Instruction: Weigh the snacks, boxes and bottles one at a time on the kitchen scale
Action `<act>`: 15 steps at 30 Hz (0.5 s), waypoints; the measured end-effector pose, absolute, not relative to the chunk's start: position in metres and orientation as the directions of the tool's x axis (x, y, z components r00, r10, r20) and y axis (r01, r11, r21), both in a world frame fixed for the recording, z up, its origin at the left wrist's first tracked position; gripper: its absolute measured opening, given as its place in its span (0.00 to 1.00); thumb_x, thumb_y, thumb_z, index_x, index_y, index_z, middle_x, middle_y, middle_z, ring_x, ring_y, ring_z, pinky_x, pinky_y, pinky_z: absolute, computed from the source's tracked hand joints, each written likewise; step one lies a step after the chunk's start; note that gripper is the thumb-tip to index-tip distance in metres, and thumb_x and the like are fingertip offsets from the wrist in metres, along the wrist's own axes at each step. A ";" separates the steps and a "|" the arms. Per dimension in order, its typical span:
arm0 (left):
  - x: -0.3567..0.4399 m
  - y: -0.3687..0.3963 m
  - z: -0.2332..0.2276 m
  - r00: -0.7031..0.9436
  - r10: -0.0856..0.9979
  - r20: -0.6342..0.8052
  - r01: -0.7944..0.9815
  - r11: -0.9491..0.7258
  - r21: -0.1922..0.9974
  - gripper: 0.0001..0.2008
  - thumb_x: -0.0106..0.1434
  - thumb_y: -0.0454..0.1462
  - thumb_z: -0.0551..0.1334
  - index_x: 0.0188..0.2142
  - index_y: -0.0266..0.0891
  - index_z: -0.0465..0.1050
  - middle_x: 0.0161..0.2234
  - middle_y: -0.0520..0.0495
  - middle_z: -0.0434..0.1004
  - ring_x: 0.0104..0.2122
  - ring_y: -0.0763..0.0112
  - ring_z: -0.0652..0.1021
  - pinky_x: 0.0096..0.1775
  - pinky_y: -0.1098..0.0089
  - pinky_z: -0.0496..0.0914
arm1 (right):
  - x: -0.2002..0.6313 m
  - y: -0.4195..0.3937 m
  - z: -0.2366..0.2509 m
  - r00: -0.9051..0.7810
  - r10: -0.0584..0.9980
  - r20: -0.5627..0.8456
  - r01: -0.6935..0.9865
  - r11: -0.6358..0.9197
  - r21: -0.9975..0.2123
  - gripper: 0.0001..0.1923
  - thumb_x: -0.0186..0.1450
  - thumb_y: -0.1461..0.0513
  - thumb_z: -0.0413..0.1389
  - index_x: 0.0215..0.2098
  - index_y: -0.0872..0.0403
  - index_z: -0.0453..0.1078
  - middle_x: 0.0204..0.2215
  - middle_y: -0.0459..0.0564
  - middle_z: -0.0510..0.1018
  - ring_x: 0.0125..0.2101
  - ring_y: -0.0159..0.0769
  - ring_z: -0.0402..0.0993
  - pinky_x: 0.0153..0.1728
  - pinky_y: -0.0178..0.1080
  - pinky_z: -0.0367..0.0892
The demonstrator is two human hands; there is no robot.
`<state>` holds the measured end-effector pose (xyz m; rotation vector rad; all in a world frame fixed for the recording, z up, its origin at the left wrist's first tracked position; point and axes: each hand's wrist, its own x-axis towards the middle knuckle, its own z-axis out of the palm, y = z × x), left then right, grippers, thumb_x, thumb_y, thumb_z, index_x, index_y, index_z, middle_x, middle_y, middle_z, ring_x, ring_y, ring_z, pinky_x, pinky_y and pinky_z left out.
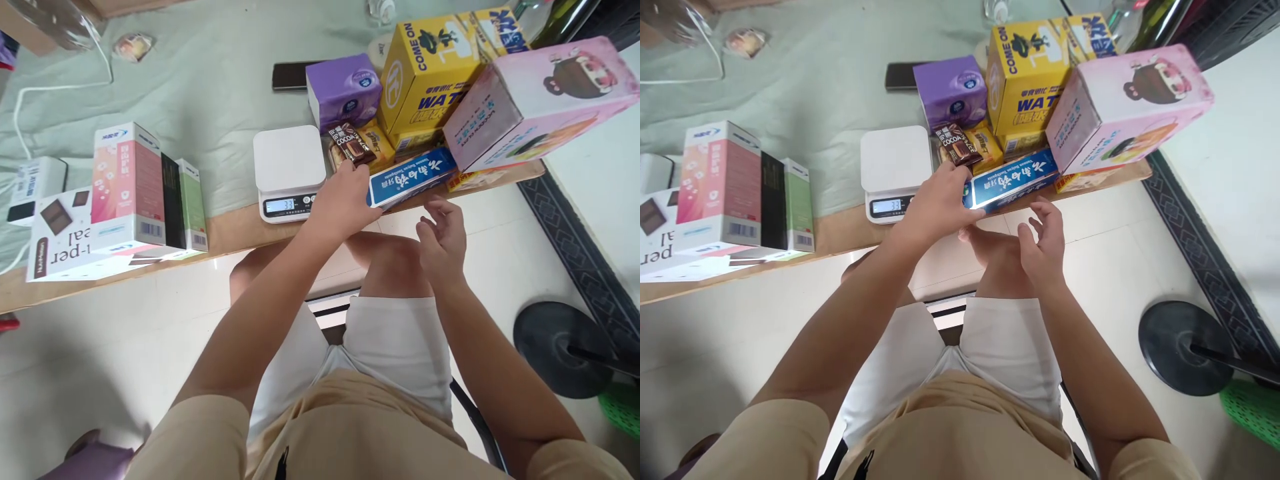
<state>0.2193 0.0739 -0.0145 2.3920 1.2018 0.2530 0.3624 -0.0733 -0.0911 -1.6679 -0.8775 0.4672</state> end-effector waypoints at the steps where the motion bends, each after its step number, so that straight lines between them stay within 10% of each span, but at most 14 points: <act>1: 0.218 0.072 -0.011 0.604 0.796 -0.039 0.712 -0.517 0.476 0.21 0.51 0.37 0.76 0.42 0.39 0.71 0.47 0.37 0.74 0.43 0.45 0.81 0.45 0.51 0.77 | 0.362 -0.074 -0.091 0.649 0.751 0.124 0.290 -0.093 -0.953 0.21 0.64 0.58 0.57 0.55 0.45 0.66 0.65 0.52 0.69 0.65 0.44 0.70 0.66 0.59 0.68; 11: 0.142 0.010 0.025 0.375 0.924 -0.076 0.785 -0.272 0.556 0.18 0.52 0.42 0.72 0.40 0.42 0.73 0.41 0.44 0.77 0.39 0.53 0.79 0.38 0.57 0.75 | 0.327 -0.083 -0.080 0.476 0.878 0.055 0.183 -0.038 -0.982 0.19 0.67 0.50 0.58 0.54 0.46 0.66 0.56 0.53 0.78 0.55 0.44 0.80 0.63 0.57 0.73; 15: 0.113 -0.012 0.027 0.150 0.980 -0.128 0.782 -0.039 0.622 0.18 0.53 0.45 0.71 0.42 0.43 0.74 0.42 0.45 0.77 0.43 0.54 0.79 0.43 0.55 0.74 | 0.269 -0.086 -0.063 0.178 0.983 0.053 0.065 0.042 -0.997 0.34 0.70 0.47 0.55 0.71 0.43 0.53 0.70 0.56 0.66 0.65 0.46 0.72 0.68 0.58 0.69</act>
